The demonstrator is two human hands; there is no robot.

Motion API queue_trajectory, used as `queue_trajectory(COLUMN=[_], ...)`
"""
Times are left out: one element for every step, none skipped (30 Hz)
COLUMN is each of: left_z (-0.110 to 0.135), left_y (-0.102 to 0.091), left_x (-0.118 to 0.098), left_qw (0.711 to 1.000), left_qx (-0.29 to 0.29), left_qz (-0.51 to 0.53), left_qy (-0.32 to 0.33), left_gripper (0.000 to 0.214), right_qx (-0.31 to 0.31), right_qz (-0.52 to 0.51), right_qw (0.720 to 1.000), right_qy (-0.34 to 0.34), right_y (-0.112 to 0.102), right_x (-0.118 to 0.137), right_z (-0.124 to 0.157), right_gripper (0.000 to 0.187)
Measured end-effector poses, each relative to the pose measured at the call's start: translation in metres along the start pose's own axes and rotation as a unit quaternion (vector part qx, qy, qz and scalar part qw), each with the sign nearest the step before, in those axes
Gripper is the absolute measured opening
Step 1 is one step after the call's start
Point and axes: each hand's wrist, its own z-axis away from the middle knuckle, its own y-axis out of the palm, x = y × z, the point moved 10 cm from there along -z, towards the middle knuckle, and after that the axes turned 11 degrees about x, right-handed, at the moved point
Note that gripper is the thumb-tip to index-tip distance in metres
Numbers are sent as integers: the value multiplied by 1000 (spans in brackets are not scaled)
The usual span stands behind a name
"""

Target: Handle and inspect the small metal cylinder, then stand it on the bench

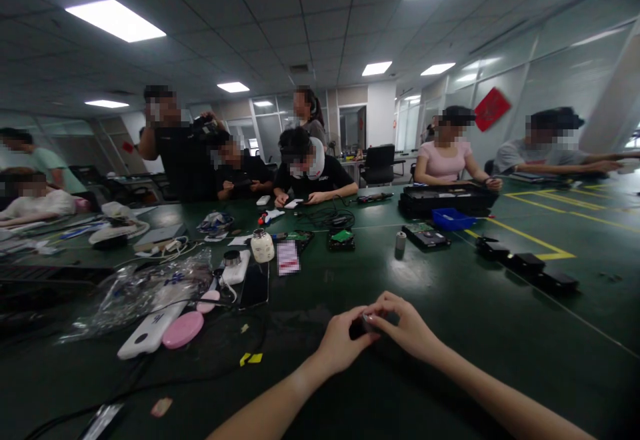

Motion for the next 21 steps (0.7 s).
queue_trajectory(left_z=[0, 0, 0, 0, 0, 0, 0, 0, 0, 0, 0, 0, 0, 0, 0, 0, 0, 0, 0, 0, 0], left_y=[0, 0, 0, 0, 0, 0, 0, 0, 0, -1, -1, 0, 0, 0, 0, 0, 0, 0, 0, 0, 0], left_x=[0, 1, 1, 2, 3, 3, 3, 3, 3, 2, 1, 1, 0, 0, 0, 0, 1, 1, 2, 3, 3], left_qw=[1000, 1000, 1000, 1000, 1000, 1000, 1000, 1000, 1000, 1000, 1000, 1000, 1000, 1000, 1000, 1000, 1000, 1000, 1000, 1000, 1000], left_qx=[-2, -3, -3, -3, -3, -2, -3, -3, -4, -3, -1, 1, 4, 6, 7, 7, 6, 5, 5, 4, 2], left_qz=[3, 5, 7, 8, 9, 10, 10, 11, 11, 10, 9, 8, 8, 7, 7, 6, 6, 6, 6, 7, 8], left_qy=[3, 5, 6, 5, 5, 4, 4, 4, 5, 6, 7, 8, 8, 9, 8, 8, 7, 6, 6, 6, 8], left_gripper=[43, 43, 44, 44, 45, 45, 46, 46, 46, 45, 44, 43, 41, 40, 40, 40, 40, 40, 41, 42, 43], right_qx=[-4, -10, -16, -20, -21, -19, -17, -17, -20, -25, -32, -38, -42, -42, -38, -33, -28, -22, -18, -15, -13], right_qz=[-1, -2, -2, -2, -2, -2, -1, 0, 3, 5, 8, 12, 15, 18, 18, 16, 12, 8, 5, 3, 3], right_qw=[1000, 1000, 1000, 1000, 1000, 1000, 1000, 1000, 1000, 1000, 999, 999, 999, 999, 999, 999, 999, 1000, 1000, 1000, 1000], right_qy=[3, 5, 7, 7, 7, 5, 4, 3, 2, 3, 4, 5, 7, 8, 9, 10, 11, 10, 8, 4, 1], right_y=[0, -1, -2, -4, -4, -4, -4, -4, -4, -5, -6, -7, -8, -8, -8, -7, -6, -5, -4, -4, -4], right_x=[0, 0, 0, 0, 0, 0, 1, 1, 1, 1, 1, 1, 0, -1, -1, -2, -2, -2, -2, -1, 0], right_z=[0, 1, 1, 1, 1, 0, 0, 0, 0, 0, 1, 1, 1, 1, 0, 0, 0, -1, -1, -1, -1], right_gripper=[18, 18, 17, 17, 17, 17, 18, 18, 18, 17, 17, 17, 16, 16, 16, 16, 16, 16, 17, 17, 18])
